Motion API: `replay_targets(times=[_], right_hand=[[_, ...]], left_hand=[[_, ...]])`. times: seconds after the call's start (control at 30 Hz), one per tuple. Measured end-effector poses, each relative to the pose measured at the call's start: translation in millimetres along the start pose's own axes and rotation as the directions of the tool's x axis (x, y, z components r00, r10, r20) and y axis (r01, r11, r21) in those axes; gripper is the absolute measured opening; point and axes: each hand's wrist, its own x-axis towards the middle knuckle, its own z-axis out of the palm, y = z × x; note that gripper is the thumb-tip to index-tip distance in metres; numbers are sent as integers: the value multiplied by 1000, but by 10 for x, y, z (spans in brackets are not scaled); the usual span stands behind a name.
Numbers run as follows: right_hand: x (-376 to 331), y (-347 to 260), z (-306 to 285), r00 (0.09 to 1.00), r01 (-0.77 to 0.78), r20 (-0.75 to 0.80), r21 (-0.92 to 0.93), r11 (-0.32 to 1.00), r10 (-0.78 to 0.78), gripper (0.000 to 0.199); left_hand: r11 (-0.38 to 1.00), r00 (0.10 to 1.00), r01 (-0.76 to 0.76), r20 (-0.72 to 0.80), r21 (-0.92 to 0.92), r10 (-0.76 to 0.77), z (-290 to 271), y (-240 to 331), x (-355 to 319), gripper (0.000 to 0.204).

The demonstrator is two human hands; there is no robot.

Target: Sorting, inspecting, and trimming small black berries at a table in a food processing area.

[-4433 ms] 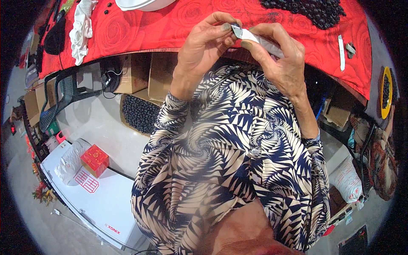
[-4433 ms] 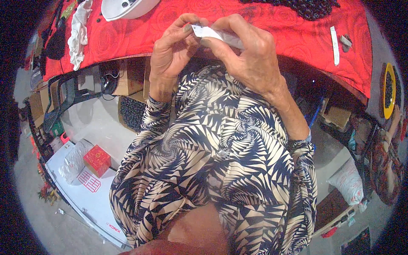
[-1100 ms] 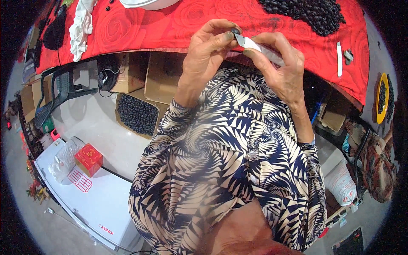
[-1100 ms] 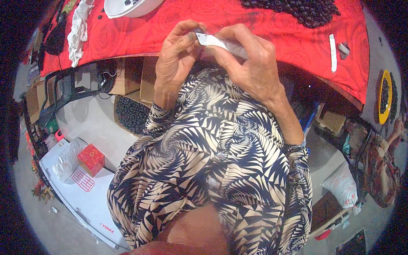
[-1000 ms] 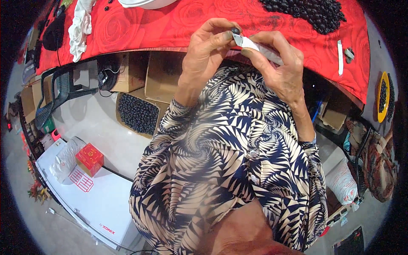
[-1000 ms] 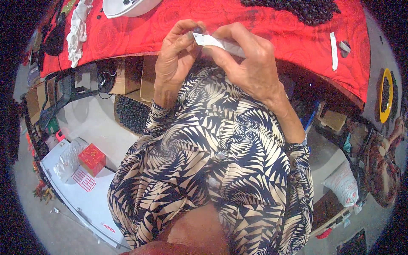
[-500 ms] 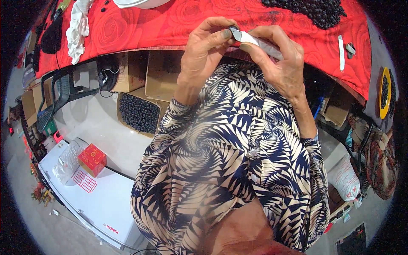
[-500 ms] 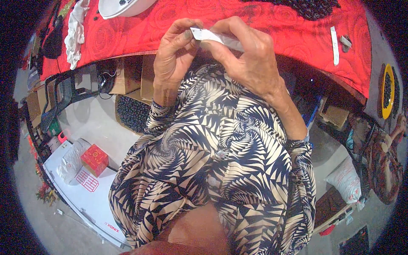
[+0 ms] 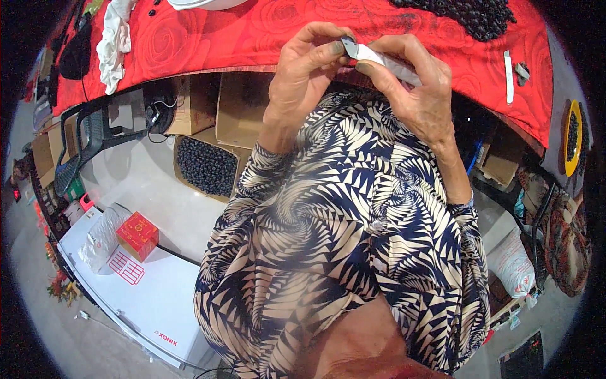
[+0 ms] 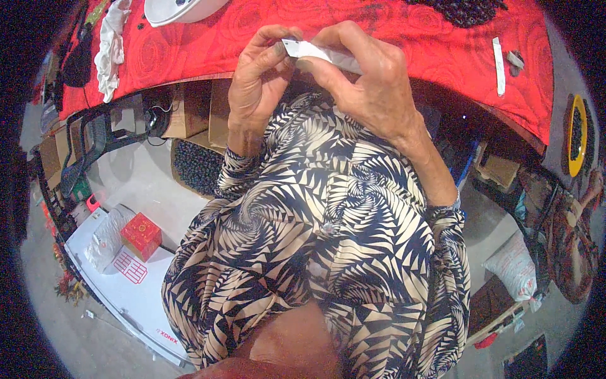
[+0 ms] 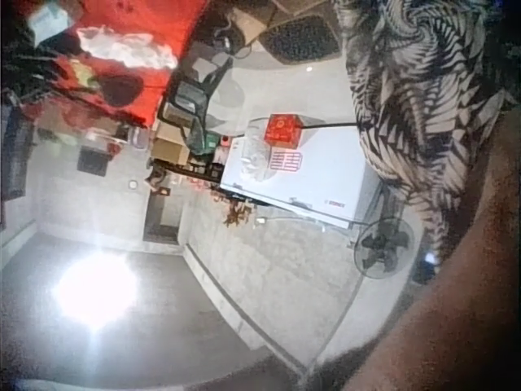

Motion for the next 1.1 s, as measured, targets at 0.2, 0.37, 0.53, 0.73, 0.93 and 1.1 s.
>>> replay_targets(times=[0.2,0.37,0.53,0.73,0.93,1.1], right_hand=[[-3,13,-2,999,-28,16,8,1000,28,23],[11,26,11,999,-28,28,7,1000,28,22],[21,35,5,999,-27,29,25,999,27,22],[20,37,4,998,-54,44,30,998,52,21],[19,57,17,999,-11,43,24,1000,10,21],[69,253,-90,990,-2,-136,-233,972,-31,20]], left_hand=[[1000,999,6,42,-4,-5,-33,2,9,18],[1000,999,3,36,-6,-3,-67,1,9,17],[1000,1000,-8,25,-10,8,-56,-13,22,16],[999,999,34,-2,-10,-34,-76,-11,18,15],[996,997,70,46,-55,-68,-118,18,19,12],[990,988,138,64,12,-138,-42,74,-28,11]])
